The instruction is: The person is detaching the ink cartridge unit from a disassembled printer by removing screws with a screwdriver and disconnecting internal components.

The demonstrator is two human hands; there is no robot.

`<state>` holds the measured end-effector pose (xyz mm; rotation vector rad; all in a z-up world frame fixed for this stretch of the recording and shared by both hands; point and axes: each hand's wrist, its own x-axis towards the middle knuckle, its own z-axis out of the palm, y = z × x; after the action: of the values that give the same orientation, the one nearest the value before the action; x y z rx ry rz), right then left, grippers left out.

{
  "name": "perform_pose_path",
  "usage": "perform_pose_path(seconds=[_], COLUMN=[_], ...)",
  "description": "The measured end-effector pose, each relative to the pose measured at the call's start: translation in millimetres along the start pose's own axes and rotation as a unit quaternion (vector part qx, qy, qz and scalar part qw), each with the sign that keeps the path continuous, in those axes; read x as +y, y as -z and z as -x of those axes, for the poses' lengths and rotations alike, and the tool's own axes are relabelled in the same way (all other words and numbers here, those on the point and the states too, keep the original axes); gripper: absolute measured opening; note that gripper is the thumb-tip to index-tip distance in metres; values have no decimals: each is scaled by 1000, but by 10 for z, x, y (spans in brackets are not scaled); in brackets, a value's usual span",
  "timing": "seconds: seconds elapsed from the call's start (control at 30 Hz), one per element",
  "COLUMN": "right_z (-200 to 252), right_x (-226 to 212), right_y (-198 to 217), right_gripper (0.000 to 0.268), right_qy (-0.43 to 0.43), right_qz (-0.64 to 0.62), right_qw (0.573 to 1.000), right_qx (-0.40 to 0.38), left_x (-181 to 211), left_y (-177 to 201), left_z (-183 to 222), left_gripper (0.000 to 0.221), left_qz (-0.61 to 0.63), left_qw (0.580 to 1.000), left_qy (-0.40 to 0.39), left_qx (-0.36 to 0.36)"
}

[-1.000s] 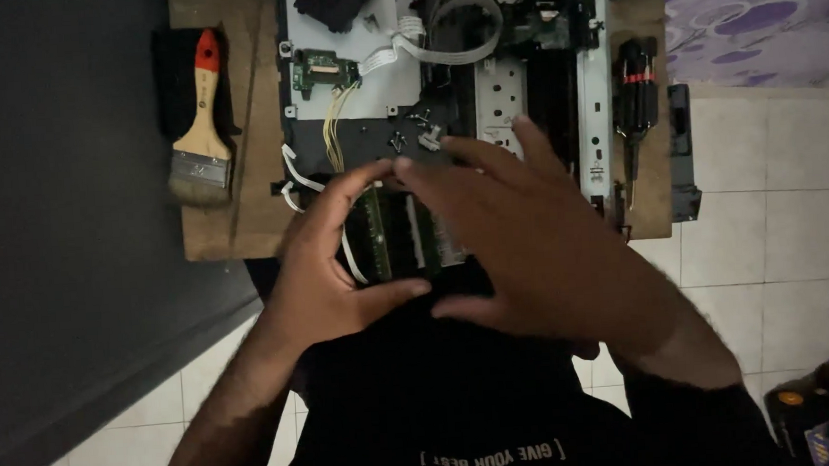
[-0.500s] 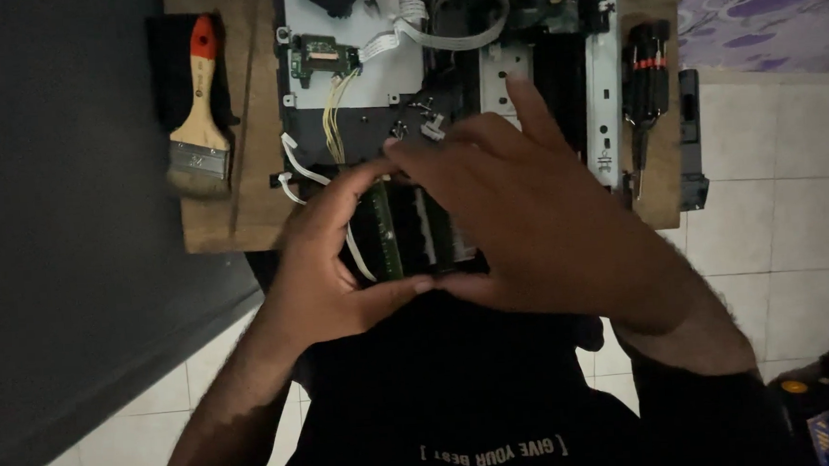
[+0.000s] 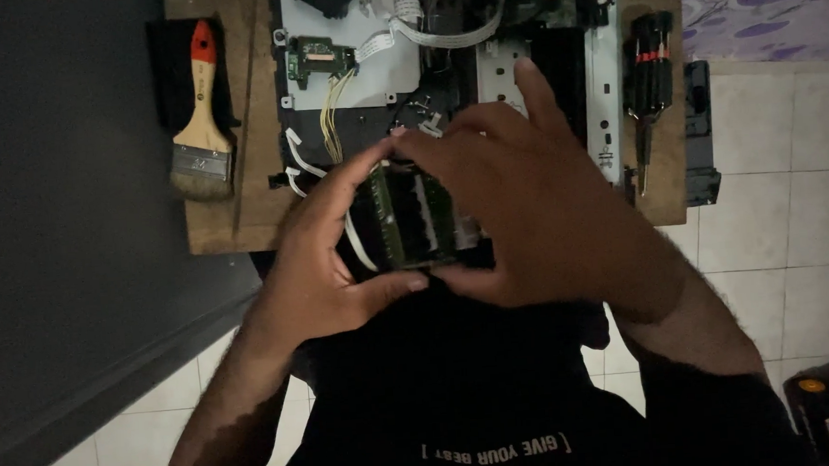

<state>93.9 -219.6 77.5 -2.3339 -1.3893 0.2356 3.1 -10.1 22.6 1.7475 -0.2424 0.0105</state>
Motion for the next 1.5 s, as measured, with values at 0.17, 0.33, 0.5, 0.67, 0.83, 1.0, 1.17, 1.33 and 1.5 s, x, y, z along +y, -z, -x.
perform_pose_path(seconds=[0.17, 0.33, 0.5, 0.67, 0.83, 1.0, 1.17, 1.33, 1.5], right_z=[-24, 151, 325, 348, 364, 355, 366, 397, 450], right_x=[71, -66, -110, -265, -223, -206, -145, 98, 206], right_y=[-19, -141, -717, -758, -785, -781, -736, -847, -853], right_gripper=[106, 82, 36, 20, 11, 6, 16, 12, 14], right_qy=[4, 23, 34, 13, 35, 51, 44, 83, 93], right_qz=[18, 62, 148, 114, 112, 128, 204, 179, 143], right_qw=[999, 995, 950, 944, 936, 934, 949, 959, 972], right_qx=[-26, 72, 273, 308, 331, 331, 235, 204, 165], left_x=[160, 217, 89, 11, 74, 73, 255, 165, 90], left_y=[136, 209, 210, 211, 268, 248, 223, 206, 223], left_z=[-31, -69, -79, -70, -133, -144, -215, -179, -158], left_gripper=[98, 104, 114, 115, 124, 117, 118, 115, 112], left_qz=[-9, -16, -42, 1, -31, -18, -63, -60, -53], left_qw=[985, 984, 983, 986, 967, 971, 950, 968, 980], left_qy=[143, 160, 174, 155, 237, 221, 298, 234, 167], left_qx=[-92, -75, -44, -66, -91, -92, -71, -72, -89])
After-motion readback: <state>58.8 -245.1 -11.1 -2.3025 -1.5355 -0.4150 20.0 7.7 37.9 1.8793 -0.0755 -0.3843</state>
